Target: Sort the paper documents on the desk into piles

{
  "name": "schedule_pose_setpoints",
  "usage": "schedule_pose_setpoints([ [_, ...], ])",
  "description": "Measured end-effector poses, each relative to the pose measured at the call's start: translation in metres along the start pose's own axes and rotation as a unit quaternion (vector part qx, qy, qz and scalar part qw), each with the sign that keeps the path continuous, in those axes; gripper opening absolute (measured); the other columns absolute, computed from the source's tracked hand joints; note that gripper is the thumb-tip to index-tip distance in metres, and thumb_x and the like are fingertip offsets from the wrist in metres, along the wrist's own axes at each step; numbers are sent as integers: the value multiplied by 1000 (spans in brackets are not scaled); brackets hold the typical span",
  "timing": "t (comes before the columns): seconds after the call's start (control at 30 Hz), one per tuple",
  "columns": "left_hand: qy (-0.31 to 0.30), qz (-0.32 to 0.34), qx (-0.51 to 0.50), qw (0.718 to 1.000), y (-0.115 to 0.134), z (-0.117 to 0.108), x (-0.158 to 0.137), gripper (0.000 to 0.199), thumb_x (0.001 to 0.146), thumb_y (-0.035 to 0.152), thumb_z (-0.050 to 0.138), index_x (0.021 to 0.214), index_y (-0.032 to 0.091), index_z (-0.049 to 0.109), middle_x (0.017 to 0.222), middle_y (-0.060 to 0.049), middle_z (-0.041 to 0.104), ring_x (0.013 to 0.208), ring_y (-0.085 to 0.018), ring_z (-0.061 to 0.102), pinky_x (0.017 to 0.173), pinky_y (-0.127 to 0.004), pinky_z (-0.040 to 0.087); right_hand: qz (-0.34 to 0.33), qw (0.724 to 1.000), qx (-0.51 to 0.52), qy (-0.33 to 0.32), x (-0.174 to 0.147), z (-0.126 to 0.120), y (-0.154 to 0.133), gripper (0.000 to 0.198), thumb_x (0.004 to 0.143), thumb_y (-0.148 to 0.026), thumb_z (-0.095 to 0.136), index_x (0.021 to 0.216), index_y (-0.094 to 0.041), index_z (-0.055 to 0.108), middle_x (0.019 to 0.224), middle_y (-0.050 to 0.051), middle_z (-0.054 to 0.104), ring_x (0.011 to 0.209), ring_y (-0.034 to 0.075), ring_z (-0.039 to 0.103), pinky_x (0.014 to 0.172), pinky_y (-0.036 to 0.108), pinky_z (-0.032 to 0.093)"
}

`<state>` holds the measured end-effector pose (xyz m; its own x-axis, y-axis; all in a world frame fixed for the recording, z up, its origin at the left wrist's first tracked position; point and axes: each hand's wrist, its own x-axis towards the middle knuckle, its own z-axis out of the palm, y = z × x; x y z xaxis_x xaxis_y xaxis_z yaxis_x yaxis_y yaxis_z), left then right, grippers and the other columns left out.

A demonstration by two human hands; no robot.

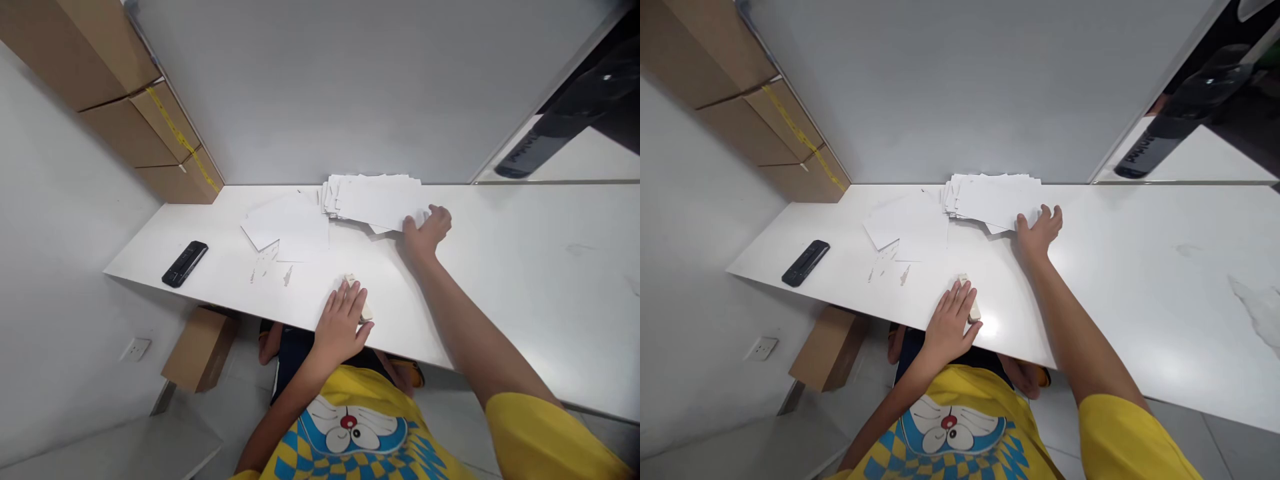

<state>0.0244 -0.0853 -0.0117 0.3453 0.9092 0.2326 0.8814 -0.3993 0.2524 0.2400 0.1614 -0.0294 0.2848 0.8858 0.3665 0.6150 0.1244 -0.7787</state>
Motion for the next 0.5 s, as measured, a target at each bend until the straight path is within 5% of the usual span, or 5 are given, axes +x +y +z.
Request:
schedule_pose_setpoints([
  [0.1,0,2,1,1000,1,1,0,65,102,46,39,157,15,27,165,-10,30,155,-27,21,122,-46,33,37,999,-12,9,-20,8,7,87,88,-69,47,152,-14,28,161,24,13,150,44,12,117,66,20],
  [0.2,2,2,1,1000,2,1,-1,65,101,46,39,157,16,28,164,-10,31,155,-27,23,120,-45,36,-11,997,-38,-66,-32,10,4,100,82,-77,52,154,-15,23,164,24,4,151,46,9,117,65,20],
  [0.5,10,0,-1,1000,2,3,0,61,100,42,43,155,16,35,164,-10,33,152,-29,30,118,-46,38,-151,967,-145,-145,-18,18,-20,74,93,-59,42,150,-12,38,165,23,21,150,43,22,118,61,20],
])
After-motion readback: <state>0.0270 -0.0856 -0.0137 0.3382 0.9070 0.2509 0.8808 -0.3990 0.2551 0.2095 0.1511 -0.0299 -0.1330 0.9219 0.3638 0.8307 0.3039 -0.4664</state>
